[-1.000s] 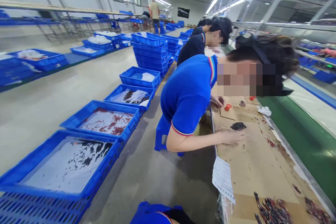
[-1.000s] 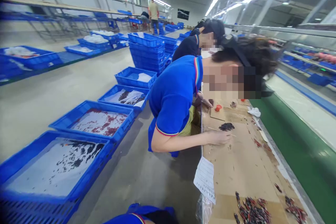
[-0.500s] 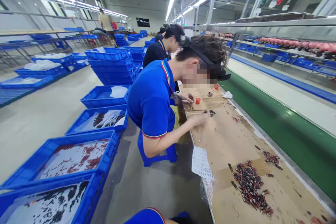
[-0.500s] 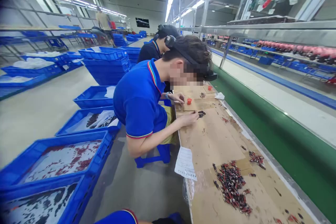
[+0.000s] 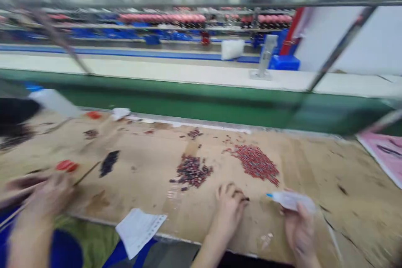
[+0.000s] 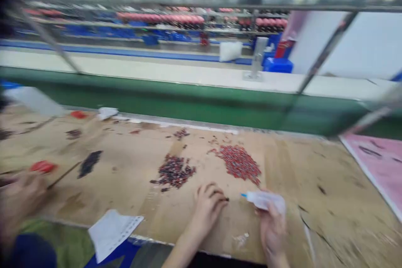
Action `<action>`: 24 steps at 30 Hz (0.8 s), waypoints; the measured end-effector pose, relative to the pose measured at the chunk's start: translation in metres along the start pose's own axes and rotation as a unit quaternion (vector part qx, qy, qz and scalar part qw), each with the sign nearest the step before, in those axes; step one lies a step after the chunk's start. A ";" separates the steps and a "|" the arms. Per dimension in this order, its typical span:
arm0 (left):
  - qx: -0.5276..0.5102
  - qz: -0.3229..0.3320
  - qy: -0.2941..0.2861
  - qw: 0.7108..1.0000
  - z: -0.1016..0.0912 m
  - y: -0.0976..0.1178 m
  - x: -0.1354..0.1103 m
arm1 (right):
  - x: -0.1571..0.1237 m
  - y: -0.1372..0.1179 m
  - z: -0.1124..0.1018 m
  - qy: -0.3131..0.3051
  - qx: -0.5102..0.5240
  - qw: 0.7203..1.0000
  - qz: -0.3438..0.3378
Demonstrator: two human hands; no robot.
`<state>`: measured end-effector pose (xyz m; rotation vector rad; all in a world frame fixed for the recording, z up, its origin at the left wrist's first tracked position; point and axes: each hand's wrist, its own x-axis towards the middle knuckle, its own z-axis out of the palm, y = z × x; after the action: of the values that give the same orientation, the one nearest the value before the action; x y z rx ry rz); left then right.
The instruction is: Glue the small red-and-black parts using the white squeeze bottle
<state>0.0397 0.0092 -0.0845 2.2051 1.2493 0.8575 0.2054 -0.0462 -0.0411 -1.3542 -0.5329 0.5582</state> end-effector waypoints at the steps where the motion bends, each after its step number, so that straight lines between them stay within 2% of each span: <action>1: 0.005 -0.004 -0.003 1.000 -0.003 0.000 -0.001 | -0.001 0.004 0.000 0.021 0.019 0.999 0.029; 3: 0.010 0.001 -0.013 1.000 -0.006 -0.003 -0.003 | -0.005 0.009 0.001 0.050 0.052 0.994 0.079; 7: 0.018 0.018 -0.028 0.999 -0.011 -0.016 -0.006 | -0.011 0.011 0.005 0.075 0.007 0.992 0.101; 11: 0.019 0.034 -0.061 0.997 -0.014 -0.022 -0.007 | -0.017 0.012 0.005 0.017 -0.064 0.995 0.078; 14: 0.020 0.012 -0.037 0.999 -0.014 -0.018 -0.007 | -0.021 0.011 0.009 -0.021 -0.098 0.993 0.062; 17: 0.012 0.000 -0.015 1.000 -0.012 -0.015 -0.007 | -0.024 0.011 0.015 -0.032 -0.109 0.992 0.062; 24: -0.007 0.000 -0.006 1.000 -0.010 -0.020 -0.010 | -0.025 0.014 0.016 -0.052 -0.126 0.989 0.061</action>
<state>0.0168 0.0107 -0.0932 2.1972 1.2335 0.8486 0.1753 -0.0486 -0.0538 -1.6113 -0.6240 0.6822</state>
